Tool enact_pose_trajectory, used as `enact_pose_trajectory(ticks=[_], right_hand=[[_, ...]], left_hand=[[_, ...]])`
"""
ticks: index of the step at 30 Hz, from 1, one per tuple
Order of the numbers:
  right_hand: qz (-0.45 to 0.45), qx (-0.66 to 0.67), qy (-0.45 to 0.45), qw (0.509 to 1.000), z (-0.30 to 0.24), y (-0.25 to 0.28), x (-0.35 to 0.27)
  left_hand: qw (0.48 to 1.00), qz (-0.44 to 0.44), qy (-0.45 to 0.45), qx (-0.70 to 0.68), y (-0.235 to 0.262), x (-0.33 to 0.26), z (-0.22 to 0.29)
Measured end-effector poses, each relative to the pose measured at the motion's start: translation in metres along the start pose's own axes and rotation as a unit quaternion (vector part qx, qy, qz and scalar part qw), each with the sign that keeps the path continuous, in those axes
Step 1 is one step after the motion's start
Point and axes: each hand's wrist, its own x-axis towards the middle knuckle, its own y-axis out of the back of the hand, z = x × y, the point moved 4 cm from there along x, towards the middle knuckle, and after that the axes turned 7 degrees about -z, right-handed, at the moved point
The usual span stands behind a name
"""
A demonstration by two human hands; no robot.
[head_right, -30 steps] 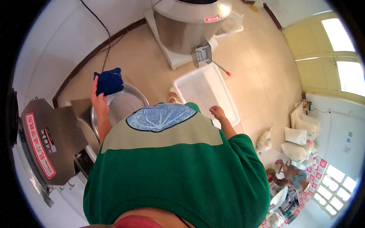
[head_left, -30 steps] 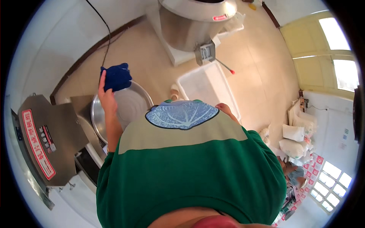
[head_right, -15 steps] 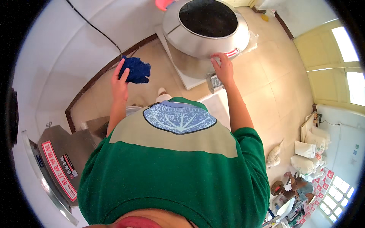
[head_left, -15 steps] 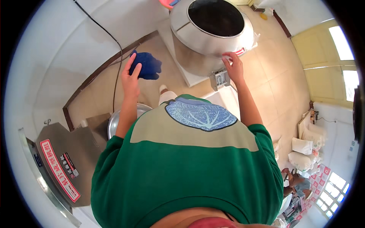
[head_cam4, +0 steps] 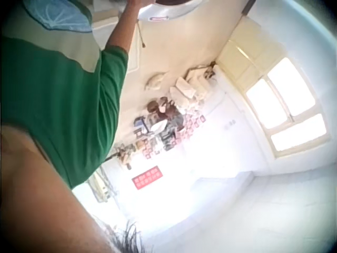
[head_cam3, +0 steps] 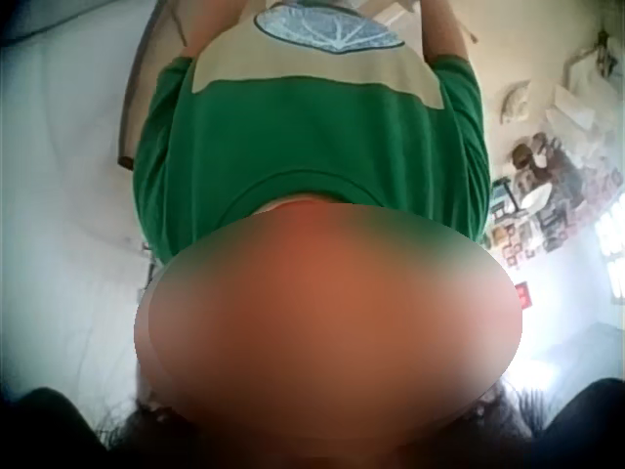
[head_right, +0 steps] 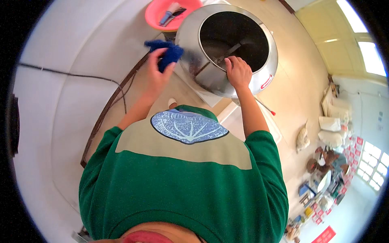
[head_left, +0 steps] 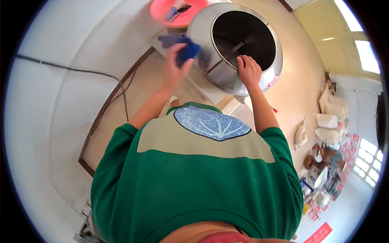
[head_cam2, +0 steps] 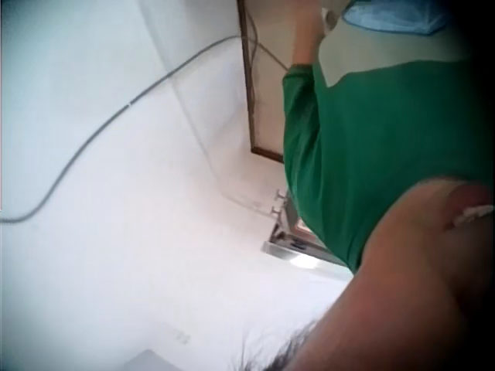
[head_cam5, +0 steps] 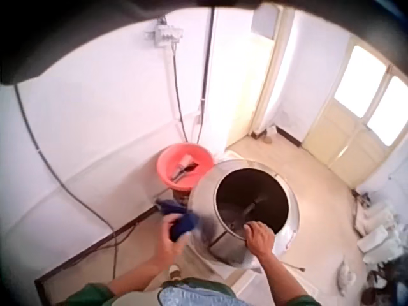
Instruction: The person wipes the interior and exterior surfaces of a large stainless steel mixer bowl using a blue cloth, tilting the bowl to reach different areas.
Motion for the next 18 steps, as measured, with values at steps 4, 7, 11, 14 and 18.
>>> enact_pose_trajectory(ticks=[4, 7, 11, 14, 18], right_hand=[[-0.018, -0.027, -0.025, 0.999, 0.007, 0.001, 0.0], [-0.033, -0.019, -0.035, 0.999, 0.002, 0.001, 0.003], [-0.042, -0.006, -0.035, 0.999, -0.003, 0.001, 0.001], [-0.038, -0.009, -0.033, 0.999, -0.002, -0.001, 0.004], [-0.041, -0.009, -0.042, 0.998, -0.004, -0.002, 0.008]], left_hand=[[0.945, -0.22, -0.119, 0.209, -0.044, 0.025, -0.025], [0.944, -0.149, -0.031, 0.291, -0.069, 0.03, -0.049], [0.95, -0.126, -0.032, 0.284, -0.078, 0.036, -0.061], [0.952, -0.119, -0.05, 0.276, -0.076, 0.061, -0.067], [0.948, -0.132, -0.073, 0.282, -0.072, 0.099, -0.081]])
